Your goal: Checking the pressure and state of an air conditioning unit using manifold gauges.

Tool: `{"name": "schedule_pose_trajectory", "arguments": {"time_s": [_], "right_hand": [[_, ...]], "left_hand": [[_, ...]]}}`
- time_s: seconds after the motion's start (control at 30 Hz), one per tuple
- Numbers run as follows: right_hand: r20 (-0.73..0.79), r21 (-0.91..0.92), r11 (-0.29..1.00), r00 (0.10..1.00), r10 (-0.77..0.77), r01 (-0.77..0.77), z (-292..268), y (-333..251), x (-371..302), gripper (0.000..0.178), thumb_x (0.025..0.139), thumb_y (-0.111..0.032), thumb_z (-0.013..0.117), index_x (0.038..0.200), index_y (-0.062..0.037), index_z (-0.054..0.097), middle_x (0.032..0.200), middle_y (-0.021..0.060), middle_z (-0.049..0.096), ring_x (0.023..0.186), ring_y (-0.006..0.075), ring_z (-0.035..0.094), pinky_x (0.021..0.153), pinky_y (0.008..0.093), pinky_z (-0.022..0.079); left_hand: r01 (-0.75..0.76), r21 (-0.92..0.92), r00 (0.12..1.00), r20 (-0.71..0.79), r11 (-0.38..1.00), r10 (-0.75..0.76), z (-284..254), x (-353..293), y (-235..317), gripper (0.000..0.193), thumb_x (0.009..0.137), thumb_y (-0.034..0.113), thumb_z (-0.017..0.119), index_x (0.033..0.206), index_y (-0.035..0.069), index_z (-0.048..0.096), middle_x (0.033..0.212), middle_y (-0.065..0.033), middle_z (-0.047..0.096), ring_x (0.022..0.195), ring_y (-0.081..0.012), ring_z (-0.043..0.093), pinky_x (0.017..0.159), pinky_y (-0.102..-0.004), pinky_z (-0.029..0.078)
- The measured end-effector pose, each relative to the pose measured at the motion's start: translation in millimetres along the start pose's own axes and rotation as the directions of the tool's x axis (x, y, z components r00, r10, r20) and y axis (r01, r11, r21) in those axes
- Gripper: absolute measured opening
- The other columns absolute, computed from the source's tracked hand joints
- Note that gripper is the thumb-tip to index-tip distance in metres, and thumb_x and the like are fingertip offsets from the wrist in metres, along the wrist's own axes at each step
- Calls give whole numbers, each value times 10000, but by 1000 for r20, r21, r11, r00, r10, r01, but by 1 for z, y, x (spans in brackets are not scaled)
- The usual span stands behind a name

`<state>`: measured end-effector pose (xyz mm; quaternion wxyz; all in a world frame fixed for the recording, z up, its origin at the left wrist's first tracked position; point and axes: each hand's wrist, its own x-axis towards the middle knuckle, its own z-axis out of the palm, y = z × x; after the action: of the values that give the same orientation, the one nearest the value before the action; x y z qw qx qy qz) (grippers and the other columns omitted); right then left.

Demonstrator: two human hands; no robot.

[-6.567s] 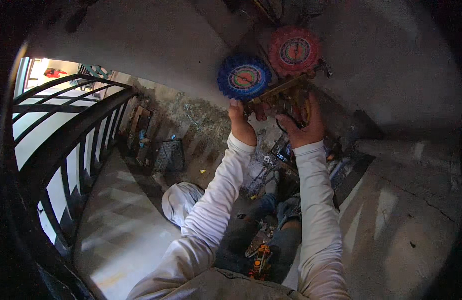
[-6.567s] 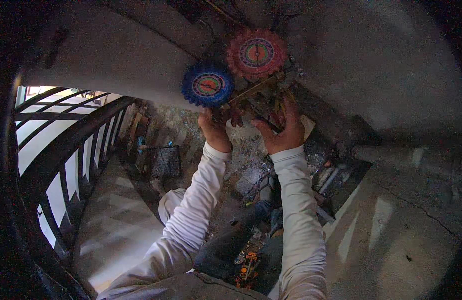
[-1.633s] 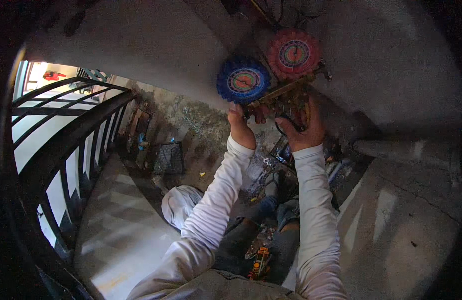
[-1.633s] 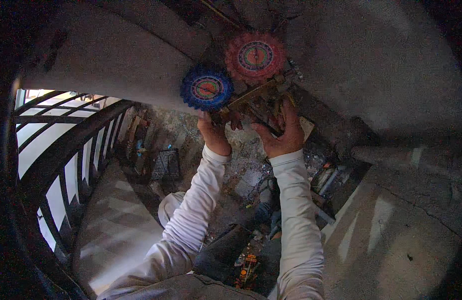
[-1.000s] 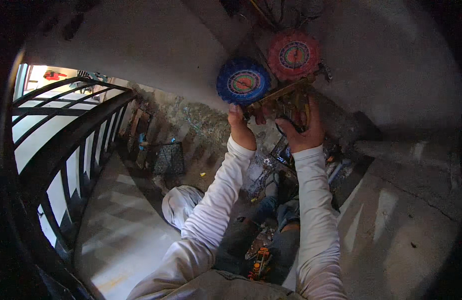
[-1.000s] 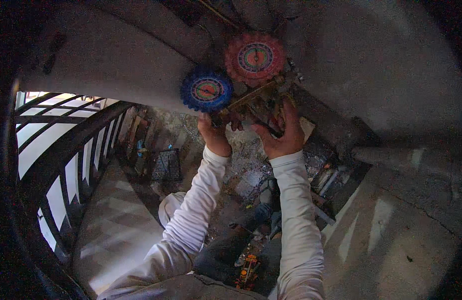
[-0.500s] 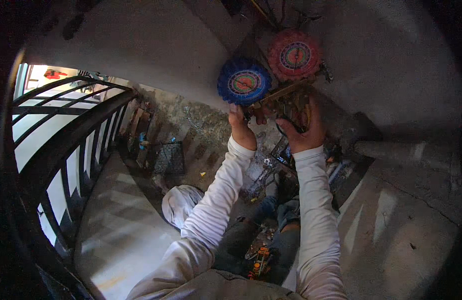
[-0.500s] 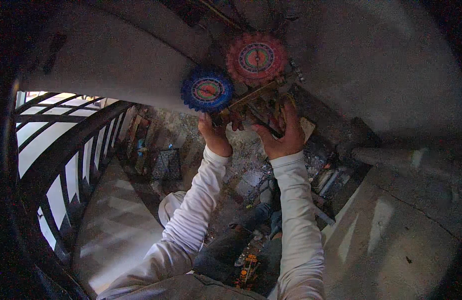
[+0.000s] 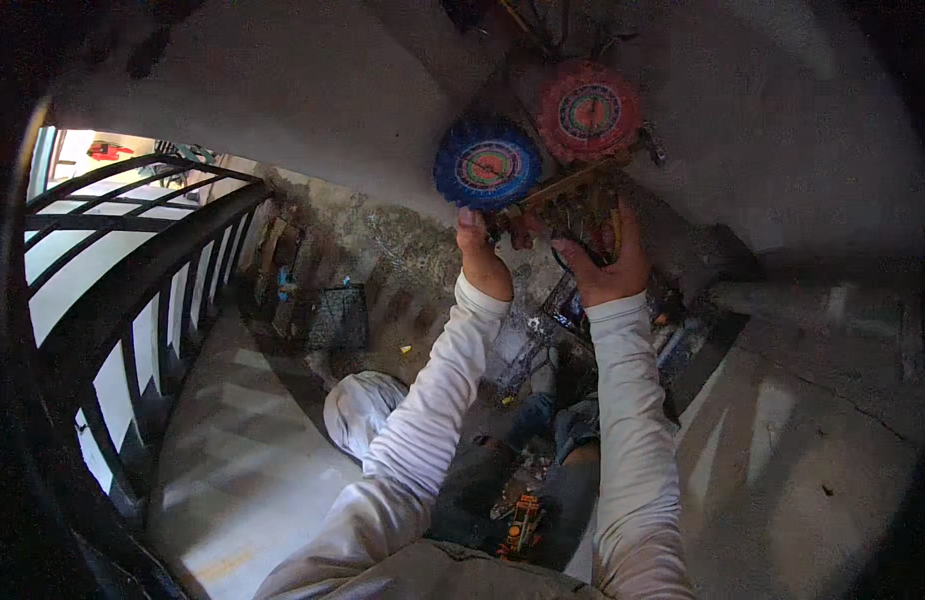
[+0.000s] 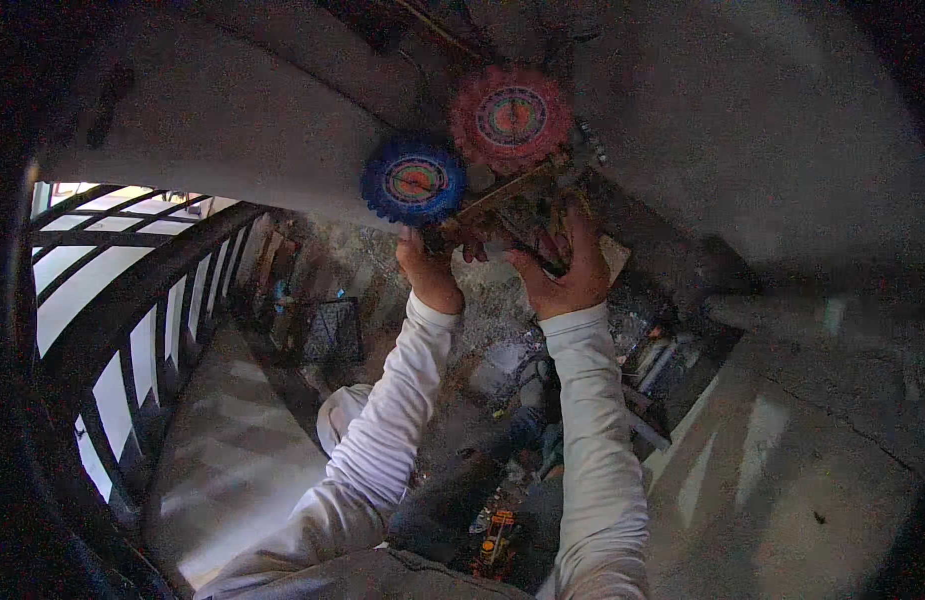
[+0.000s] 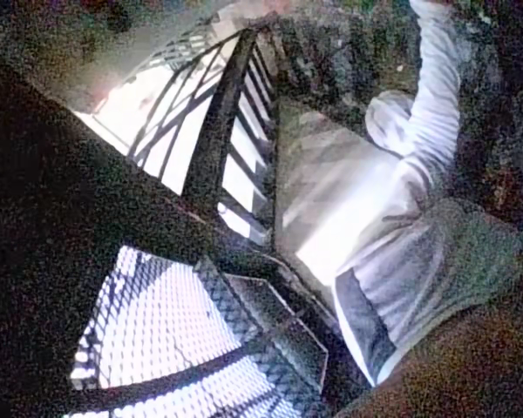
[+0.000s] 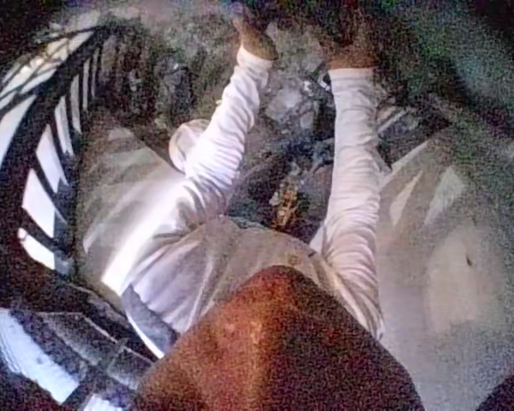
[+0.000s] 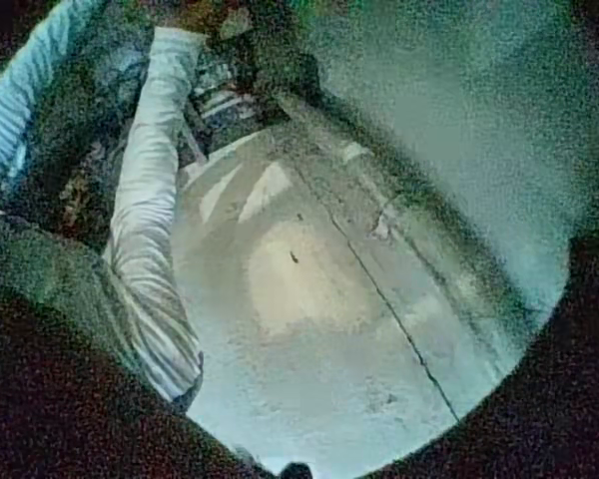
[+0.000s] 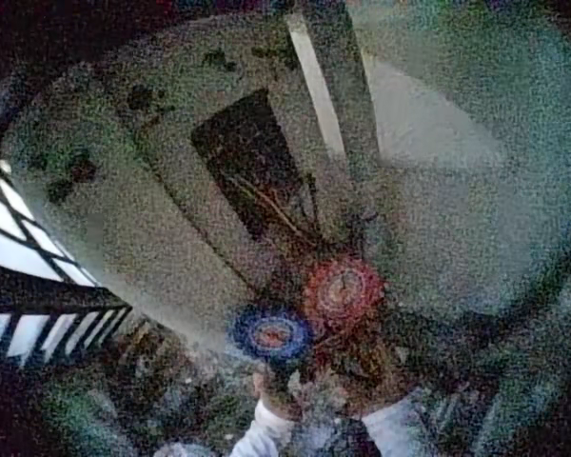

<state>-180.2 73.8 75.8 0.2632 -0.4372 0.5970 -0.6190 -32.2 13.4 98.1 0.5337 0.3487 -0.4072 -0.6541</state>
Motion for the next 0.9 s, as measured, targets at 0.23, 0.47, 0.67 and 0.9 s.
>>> {"name": "schedule_pose_trajectory", "arguments": {"time_s": [0.23,0.47,0.67,0.9], "right_hand": [[77,-84,996,997,1,6,-3,7,6,858,631,-227,821,1315,-21,345,1258,190,464,1135,272,494,898,379,457],[-7,27,998,999,-53,53,-3,21,7,817,647,-198,799,1312,-40,352,1264,184,458,1120,299,507,876,379,471],[27,-168,984,998,-51,54,-16,-8,3,756,676,-262,773,1289,-37,390,1274,196,445,1129,347,487,932,378,427],[38,-145,989,999,-30,35,-9,-2,0,755,680,-252,769,1300,-48,388,1280,196,443,1172,350,450,946,405,409]], "left_hand": [[-115,306,986,-79,945,145,7,-4,-2,580,918,502,228,1137,16,456,852,-147,595,722,-225,566,678,-341,473],[-180,224,980,-42,958,194,8,17,-9,663,849,575,251,1009,-4,532,773,-181,589,575,-260,532,500,-347,402],[-65,157,991,-109,986,82,13,10,-1,678,763,593,364,1148,54,510,891,-185,612,730,-316,583,558,-421,450],[-148,252,980,-95,957,176,16,9,0,645,776,582,324,1066,44,532,830,-167,591,630,-290,547,493,-383,393]]}}
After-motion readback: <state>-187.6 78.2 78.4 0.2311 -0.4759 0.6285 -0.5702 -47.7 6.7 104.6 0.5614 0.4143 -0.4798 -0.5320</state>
